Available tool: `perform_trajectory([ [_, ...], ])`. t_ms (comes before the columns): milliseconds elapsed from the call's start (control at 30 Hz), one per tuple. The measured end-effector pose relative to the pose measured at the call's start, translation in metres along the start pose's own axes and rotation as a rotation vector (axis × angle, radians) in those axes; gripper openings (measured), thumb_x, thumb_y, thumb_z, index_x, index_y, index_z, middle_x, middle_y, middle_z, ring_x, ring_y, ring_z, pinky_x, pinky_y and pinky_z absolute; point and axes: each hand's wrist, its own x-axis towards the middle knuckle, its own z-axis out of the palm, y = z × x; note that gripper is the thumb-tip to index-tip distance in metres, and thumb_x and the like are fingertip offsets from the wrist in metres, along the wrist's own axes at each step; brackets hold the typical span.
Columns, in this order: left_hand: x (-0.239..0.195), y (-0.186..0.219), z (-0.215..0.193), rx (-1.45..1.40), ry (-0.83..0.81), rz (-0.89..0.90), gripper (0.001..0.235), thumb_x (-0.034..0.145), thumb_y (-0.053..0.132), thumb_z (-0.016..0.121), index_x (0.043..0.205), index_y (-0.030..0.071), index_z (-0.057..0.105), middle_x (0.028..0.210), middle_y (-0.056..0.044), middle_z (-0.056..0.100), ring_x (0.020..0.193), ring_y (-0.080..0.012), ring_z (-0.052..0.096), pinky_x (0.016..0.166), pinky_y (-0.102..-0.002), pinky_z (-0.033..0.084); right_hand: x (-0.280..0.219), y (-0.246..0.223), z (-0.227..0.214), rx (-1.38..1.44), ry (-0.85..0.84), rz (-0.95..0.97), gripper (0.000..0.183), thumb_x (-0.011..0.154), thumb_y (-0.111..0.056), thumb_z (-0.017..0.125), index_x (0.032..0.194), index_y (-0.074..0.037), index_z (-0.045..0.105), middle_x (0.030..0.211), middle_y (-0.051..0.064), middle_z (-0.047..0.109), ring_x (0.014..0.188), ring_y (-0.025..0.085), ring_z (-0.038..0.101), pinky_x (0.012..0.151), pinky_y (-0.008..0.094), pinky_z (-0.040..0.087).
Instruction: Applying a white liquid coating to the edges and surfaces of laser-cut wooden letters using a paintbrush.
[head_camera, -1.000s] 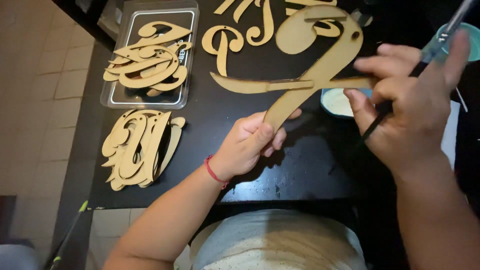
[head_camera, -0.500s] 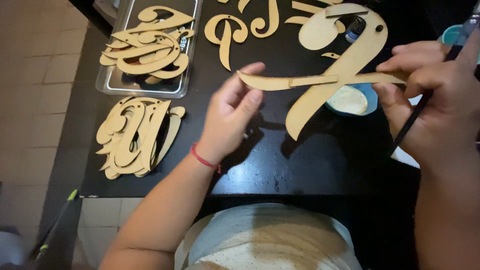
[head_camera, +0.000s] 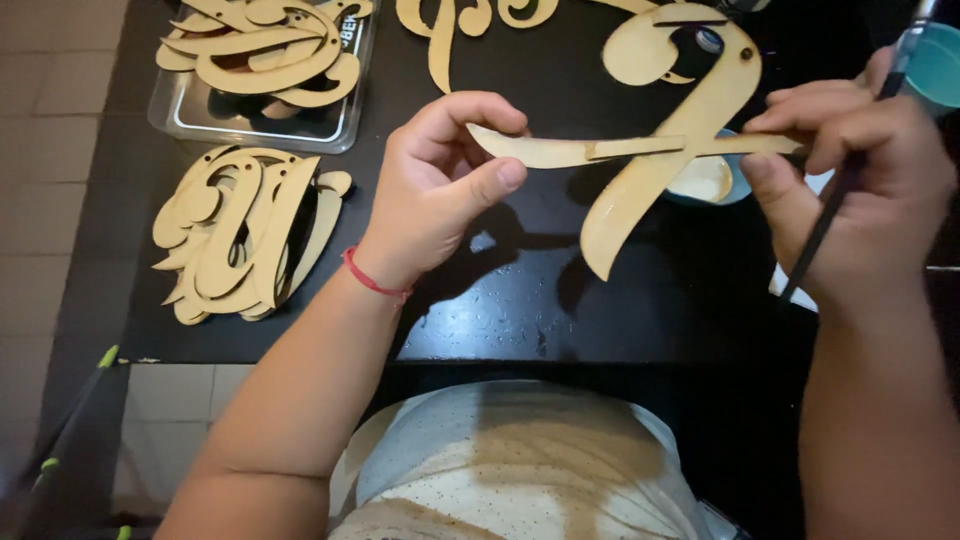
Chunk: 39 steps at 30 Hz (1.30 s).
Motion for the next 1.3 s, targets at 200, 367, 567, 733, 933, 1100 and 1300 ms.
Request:
perform_trajectory([
  [200, 0.001, 0.004, -0.002, -0.036, -0.049, 0.13, 0.024, 0.091, 0.019, 0.076, 0.108, 0.01, 0.062, 0.109, -0.011, 0.068, 0.104, -0.0175, 0.069, 0.094, -0.026, 0.059, 0.002, 0.0, -0.002, -0.061, -0.031, -0.193, 0.029, 0.107, 0.016, 0.069, 0.102, 0.008, 0.042, 0.121, 0.039, 0.062, 0.126, 0.057, 0.06, 0.121, 0.066, 0.046],
  [367, 0.001, 0.002, -0.005, -0.027, -0.011, 0.204, 0.023, 0.091, 0.021, 0.076, 0.106, 0.012, 0.061, 0.106, -0.011, 0.068, 0.105, -0.0184, 0.066, 0.095, -0.03, 0.056, -0.028, -0.017, -0.013, -0.13, 0.079, -0.294, 0.053, 0.115, -0.039, 0.026, 0.125, 0.01, 0.041, 0.123, 0.042, 0.057, 0.118, 0.054, 0.053, 0.111, 0.057, 0.037],
  [567, -0.001, 0.003, -0.005, -0.009, 0.003, 0.23, 0.024, 0.091, 0.023, 0.076, 0.105, 0.012, 0.061, 0.104, -0.011, 0.068, 0.104, -0.0198, 0.065, 0.093, -0.032, 0.056, -0.027, -0.069, -0.009, -0.257, -0.137, -0.266, 0.068, 0.098, -0.047, 0.02, 0.098, 0.002, 0.067, 0.094, 0.023, 0.062, 0.09, 0.04, 0.059, 0.093, 0.056, 0.044],
  [733, -0.002, 0.001, -0.005, 0.02, -0.001, 0.233, 0.024, 0.091, 0.023, 0.076, 0.105, 0.012, 0.061, 0.104, -0.011, 0.067, 0.104, -0.0193, 0.065, 0.094, -0.032, 0.056, -0.02, -0.101, 0.018, -0.124, -0.006, -0.041, 0.068, 0.099, -0.041, 0.025, 0.091, 0.011, 0.068, 0.084, 0.024, 0.063, 0.079, 0.038, 0.062, 0.079, 0.046, 0.048],
  [933, -0.002, 0.002, -0.004, 0.045, -0.012, 0.241, 0.022, 0.091, 0.022, 0.076, 0.104, 0.011, 0.061, 0.101, -0.01, 0.067, 0.103, -0.0211, 0.066, 0.093, -0.034, 0.058, -0.027, -0.085, 0.02, -0.165, 0.074, -0.074, 0.069, 0.105, -0.04, 0.021, 0.089, 0.004, 0.072, 0.086, 0.019, 0.068, 0.081, 0.038, 0.066, 0.083, 0.049, 0.049],
  [1100, -0.003, 0.002, -0.004, 0.044, 0.011, 0.252, 0.023, 0.091, 0.022, 0.076, 0.104, 0.011, 0.06, 0.102, -0.011, 0.067, 0.103, -0.0203, 0.066, 0.092, -0.033, 0.058, -0.044, 0.003, -0.002, -0.015, -0.578, -0.324, 0.077, 0.099, -0.059, 0.012, 0.112, -0.004, 0.064, 0.08, 0.006, 0.066, 0.067, 0.024, 0.062, 0.061, 0.038, 0.048],
  [1300, -0.003, 0.002, -0.004, 0.058, 0.002, 0.261, 0.024, 0.091, 0.023, 0.076, 0.104, 0.01, 0.061, 0.101, -0.012, 0.067, 0.102, -0.0217, 0.067, 0.093, -0.034, 0.058, -0.047, 0.006, -0.021, -0.154, -0.534, -0.195, 0.077, 0.097, -0.058, 0.011, 0.119, -0.008, 0.065, 0.095, 0.009, 0.07, 0.088, 0.029, 0.066, 0.084, 0.044, 0.048],
])
